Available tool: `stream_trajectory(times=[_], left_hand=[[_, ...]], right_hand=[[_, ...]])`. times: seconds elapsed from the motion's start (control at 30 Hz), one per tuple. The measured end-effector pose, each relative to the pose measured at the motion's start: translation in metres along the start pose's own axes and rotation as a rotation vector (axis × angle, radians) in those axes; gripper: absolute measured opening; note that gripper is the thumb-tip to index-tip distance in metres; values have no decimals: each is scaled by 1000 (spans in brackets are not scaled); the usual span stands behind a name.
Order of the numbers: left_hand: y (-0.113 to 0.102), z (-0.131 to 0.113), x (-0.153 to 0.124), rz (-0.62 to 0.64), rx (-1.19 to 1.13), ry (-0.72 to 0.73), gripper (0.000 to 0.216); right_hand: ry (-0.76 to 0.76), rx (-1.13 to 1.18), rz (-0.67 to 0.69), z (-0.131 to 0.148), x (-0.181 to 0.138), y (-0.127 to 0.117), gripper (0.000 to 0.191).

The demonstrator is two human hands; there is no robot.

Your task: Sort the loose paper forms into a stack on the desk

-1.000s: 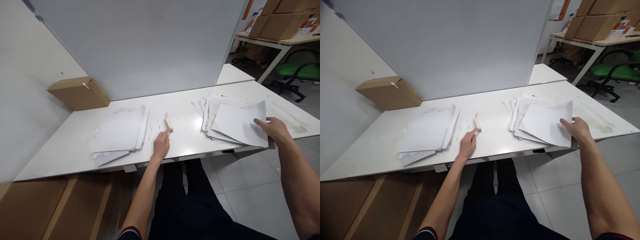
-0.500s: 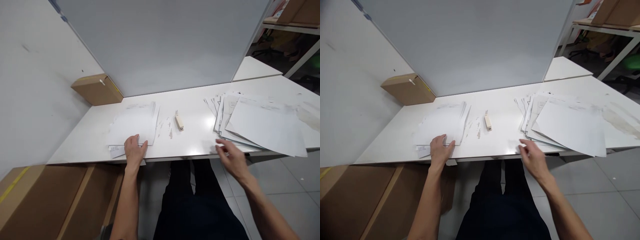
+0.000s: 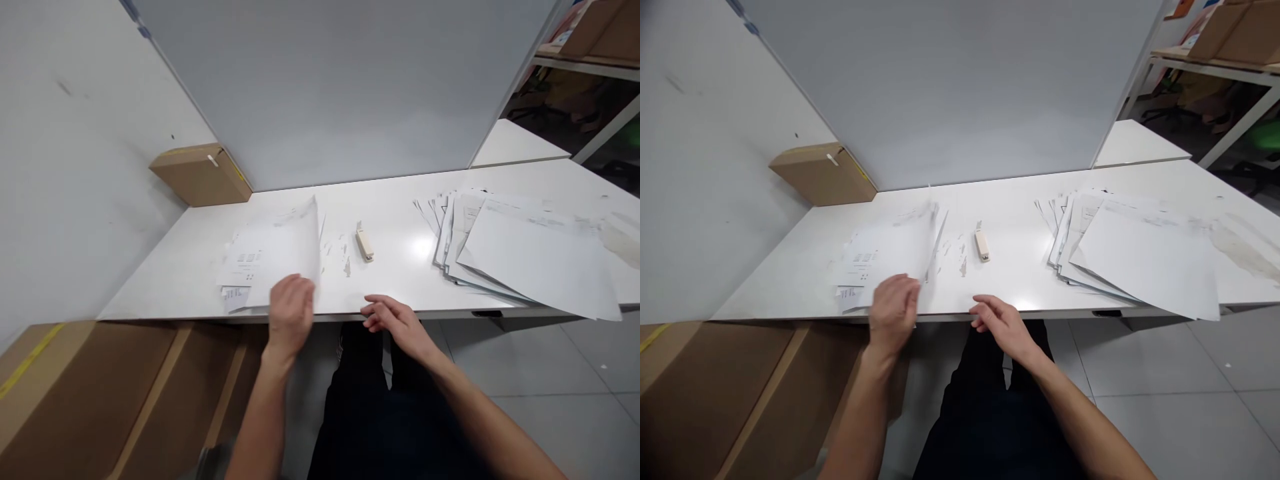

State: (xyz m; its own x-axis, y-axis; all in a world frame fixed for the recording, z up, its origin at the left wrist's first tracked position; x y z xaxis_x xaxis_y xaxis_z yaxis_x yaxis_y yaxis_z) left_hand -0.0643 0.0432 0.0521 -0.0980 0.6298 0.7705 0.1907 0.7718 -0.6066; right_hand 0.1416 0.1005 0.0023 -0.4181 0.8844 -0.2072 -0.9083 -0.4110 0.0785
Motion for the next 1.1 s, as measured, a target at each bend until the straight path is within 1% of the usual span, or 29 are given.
stream_trajectory(times=[0.07,0.1,0.13,0.2,0.23,0.27,0.3,0.33,0.37,0.43,0.47,0.5,0.53,0.6,0.67,0.8,0.93,1.1], left_hand=[[3,-41,-8,125,-120,140,17],[5,-61,-13,194,-176,205,17],[7,-77,-19,221,-232,265,14],[11,-97,-30,260,-337,334,9],[13,-98,-34,274,-387,336,8],[14,-94,-36,280,-426,308,9],[14,-83,-35,269,-441,248,10],[14,-67,-33,239,-422,157,12],[14,-46,-30,173,-363,45,17],[12,2,-24,-17,-65,-233,17],[12,24,-23,-82,71,-325,16],[14,43,-21,-125,161,-377,16],[17,57,-20,-129,212,-394,16],[27,75,-19,-99,260,-384,20],[35,80,-20,-57,281,-362,25],[42,74,-23,-9,331,-341,33],[40,70,-23,35,323,-301,31],[33,77,-17,92,253,-305,25]], right_hand=[[143,225,61,1,7,7,49],[181,279,72,0,10,8,50],[198,291,66,-1,12,7,48],[203,246,4,-7,13,0,43],[213,220,-41,-12,12,-6,40],[237,208,-81,-17,9,-14,38],[270,209,-110,-21,6,-21,37],[305,222,-134,-26,1,-29,35],[339,240,-156,-29,-4,-37,33],[384,273,-211,-34,-15,-51,30],[397,284,-239,-35,-19,-56,29],[406,291,-263,-36,-24,-60,29],[412,294,-275,-37,-27,-63,29],[414,293,-270,-40,-32,-64,30],[410,283,-243,-43,-34,-63,31],[392,240,-218,-47,-35,-62,35],[378,212,-213,-47,-35,-63,32],[386,259,-201,-49,-35,-63,31]])
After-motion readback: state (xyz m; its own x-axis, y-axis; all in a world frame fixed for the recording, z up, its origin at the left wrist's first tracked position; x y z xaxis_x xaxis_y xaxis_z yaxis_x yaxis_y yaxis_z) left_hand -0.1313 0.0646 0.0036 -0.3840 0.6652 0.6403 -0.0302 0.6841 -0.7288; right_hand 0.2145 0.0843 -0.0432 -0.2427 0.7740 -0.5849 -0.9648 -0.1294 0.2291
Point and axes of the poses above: each hand's wrist, its own x-axis towards the middle knuckle, its own y-axis out of the palm, z = x × y, the point moved 3 cm from there along x, towards the middle knuckle, and after that the axes turned 11 degrees about -z, right-handed, at the moved point
